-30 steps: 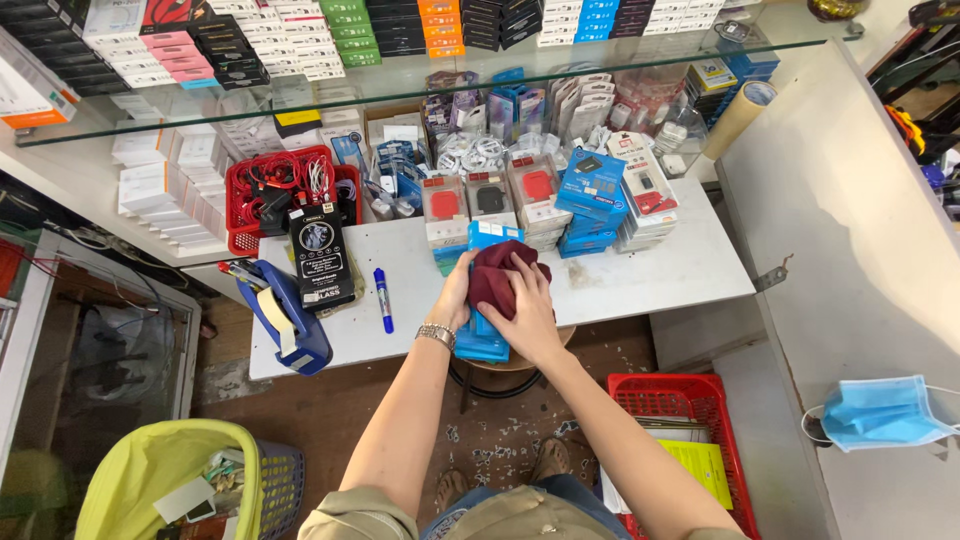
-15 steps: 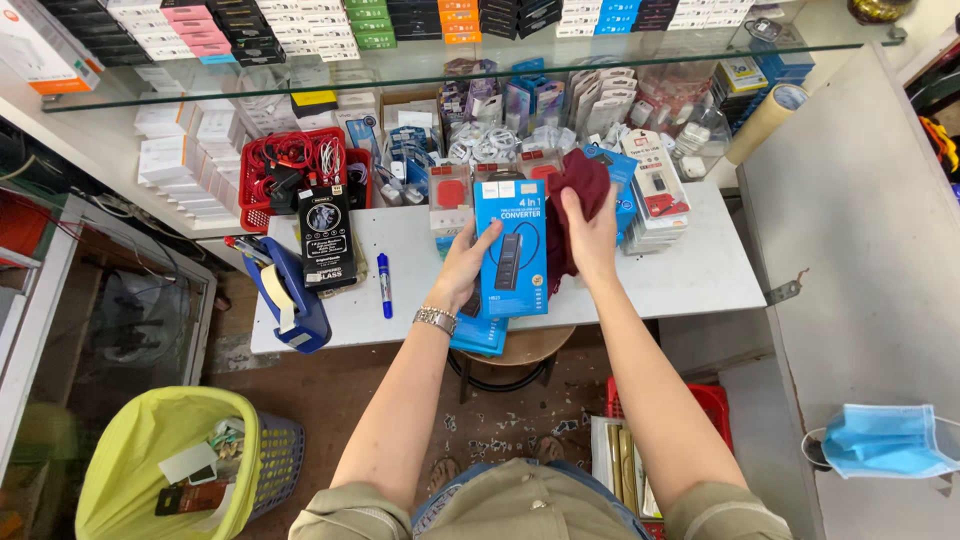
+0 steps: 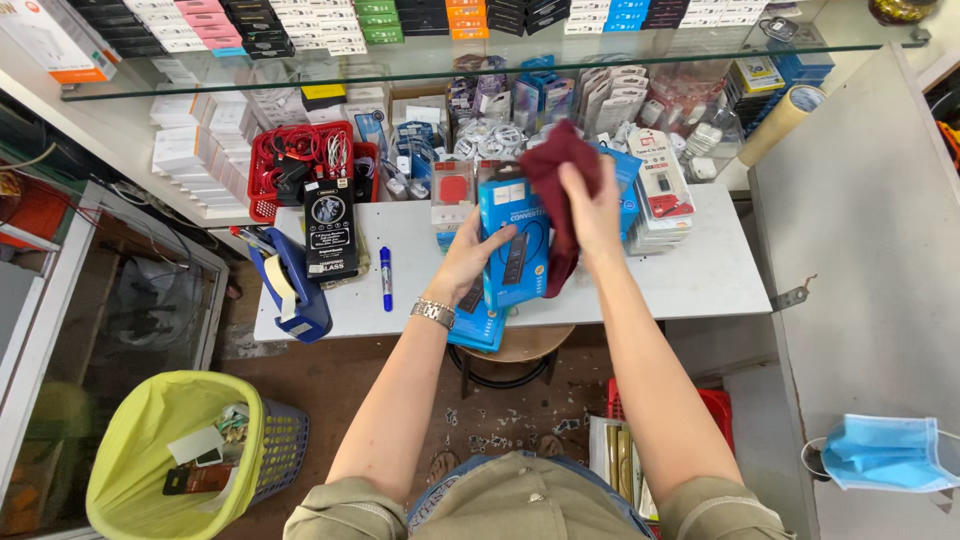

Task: The person retrieves small electronic boxes from a glass display case and wipes them with a maroon cloth. They handle green and blue boxes one at a time, wiping each surface before stacking them on a white table.

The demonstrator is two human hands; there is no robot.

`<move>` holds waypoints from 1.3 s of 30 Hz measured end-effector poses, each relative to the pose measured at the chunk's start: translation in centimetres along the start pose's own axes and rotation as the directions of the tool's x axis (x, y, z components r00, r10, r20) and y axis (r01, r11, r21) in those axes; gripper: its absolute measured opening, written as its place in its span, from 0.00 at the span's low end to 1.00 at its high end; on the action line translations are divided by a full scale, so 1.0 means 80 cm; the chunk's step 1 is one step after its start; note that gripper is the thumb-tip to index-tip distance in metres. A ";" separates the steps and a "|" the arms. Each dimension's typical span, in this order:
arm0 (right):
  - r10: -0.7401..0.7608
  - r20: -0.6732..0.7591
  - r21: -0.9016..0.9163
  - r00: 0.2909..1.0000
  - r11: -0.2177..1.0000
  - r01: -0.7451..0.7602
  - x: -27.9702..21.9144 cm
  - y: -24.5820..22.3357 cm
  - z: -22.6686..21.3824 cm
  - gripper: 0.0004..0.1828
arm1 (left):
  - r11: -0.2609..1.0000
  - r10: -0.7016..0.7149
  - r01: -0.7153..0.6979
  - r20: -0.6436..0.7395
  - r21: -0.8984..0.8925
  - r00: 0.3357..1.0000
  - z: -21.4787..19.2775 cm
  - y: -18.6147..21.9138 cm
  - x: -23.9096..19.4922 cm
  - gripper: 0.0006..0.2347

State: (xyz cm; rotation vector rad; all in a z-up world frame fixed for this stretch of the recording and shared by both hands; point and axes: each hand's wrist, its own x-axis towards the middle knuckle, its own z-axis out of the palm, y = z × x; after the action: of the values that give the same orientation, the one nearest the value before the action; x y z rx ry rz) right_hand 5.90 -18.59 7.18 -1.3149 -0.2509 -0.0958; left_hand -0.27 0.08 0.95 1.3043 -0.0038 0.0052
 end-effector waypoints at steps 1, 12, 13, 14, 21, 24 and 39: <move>-0.289 0.070 -0.319 0.955 0.900 0.296 -0.001 0.008 0.012 0.20 | 0.994 0.089 -0.087 -0.025 0.071 0.996 0.007 -0.002 0.003 0.24; 0.225 -0.303 0.366 0.926 0.925 -0.105 0.029 0.017 -0.048 0.18 | 0.968 0.192 -0.194 0.029 0.157 0.981 0.016 0.024 -0.018 0.17; 0.223 -0.233 0.374 0.947 0.919 -0.124 0.025 0.012 -0.046 0.18 | 0.966 0.191 -0.190 0.011 0.173 0.982 0.018 0.024 -0.015 0.17; 0.219 -0.161 0.380 0.962 0.914 -0.145 0.020 0.010 -0.040 0.19 | 0.964 0.190 -0.185 -0.007 0.189 0.982 0.021 0.023 -0.012 0.17; -0.084 -0.192 -0.339 0.978 0.941 0.014 0.025 0.041 -0.015 0.17 | 0.999 0.029 -0.030 0.033 0.041 0.999 0.033 0.021 -0.017 0.18; 0.051 -0.272 0.023 0.961 0.999 -0.046 0.050 0.037 -0.056 0.20 | 0.935 -0.045 0.055 0.038 -0.351 0.998 0.022 0.037 -0.017 0.21; -0.049 0.210 -0.254 0.976 0.962 0.103 -0.014 0.020 -0.025 0.23 | 0.868 -0.031 -0.018 -0.091 -0.497 0.995 0.015 0.021 0.001 0.18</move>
State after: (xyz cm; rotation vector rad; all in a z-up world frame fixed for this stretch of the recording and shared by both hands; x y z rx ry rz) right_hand 5.41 -20.19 4.92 -1.5826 -0.4758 -0.0619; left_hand -0.22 -0.64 2.89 0.7825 0.0780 0.0584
